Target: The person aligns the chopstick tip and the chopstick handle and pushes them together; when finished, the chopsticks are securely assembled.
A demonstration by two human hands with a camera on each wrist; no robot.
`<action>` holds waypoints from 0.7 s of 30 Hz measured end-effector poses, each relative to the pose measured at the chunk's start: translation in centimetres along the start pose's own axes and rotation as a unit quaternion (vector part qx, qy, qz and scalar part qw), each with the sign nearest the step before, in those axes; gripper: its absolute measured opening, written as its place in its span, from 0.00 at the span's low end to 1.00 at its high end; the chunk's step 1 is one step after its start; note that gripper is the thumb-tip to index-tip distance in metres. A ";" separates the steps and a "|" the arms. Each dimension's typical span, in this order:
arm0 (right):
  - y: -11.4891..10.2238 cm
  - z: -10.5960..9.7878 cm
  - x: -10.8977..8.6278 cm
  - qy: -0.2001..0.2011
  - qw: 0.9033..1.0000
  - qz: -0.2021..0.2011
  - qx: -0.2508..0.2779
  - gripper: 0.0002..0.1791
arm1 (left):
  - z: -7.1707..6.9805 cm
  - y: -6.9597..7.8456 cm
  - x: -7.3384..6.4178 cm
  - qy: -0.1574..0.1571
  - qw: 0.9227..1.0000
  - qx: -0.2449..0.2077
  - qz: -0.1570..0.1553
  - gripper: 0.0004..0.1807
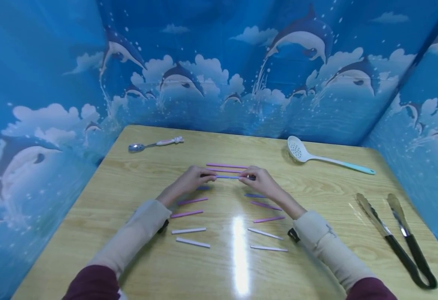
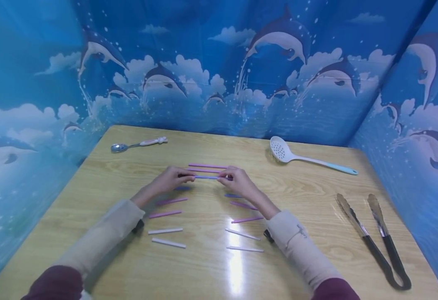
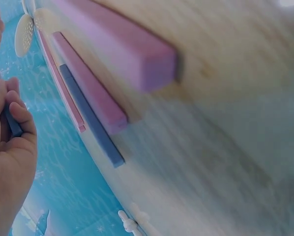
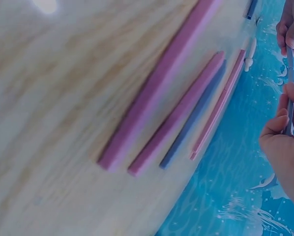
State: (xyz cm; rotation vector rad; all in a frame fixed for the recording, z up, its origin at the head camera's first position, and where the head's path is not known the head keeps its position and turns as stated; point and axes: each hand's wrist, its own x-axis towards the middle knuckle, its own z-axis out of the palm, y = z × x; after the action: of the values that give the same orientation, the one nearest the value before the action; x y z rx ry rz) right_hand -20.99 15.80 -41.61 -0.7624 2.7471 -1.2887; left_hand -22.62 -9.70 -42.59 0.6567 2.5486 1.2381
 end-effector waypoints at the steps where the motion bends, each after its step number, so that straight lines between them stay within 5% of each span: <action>1: -0.1 -0.1 0.0 0.000 1.000 -0.001 0.001 0.08 | -0.1 0.1 0.0 0.000 1.000 0.003 -0.001 0.14; 21: -0.9 -0.4 0.3 0.010 0.999 -0.018 0.043 0.07 | -0.4 1.1 -0.9 0.015 0.999 0.005 0.048 0.15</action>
State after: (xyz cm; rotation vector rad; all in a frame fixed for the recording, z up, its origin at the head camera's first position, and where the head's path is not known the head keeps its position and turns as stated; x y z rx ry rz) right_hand -20.96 15.47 -40.59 -0.7989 2.6847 -1.4194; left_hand -21.71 -9.81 -41.49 0.7768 2.5756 1.2758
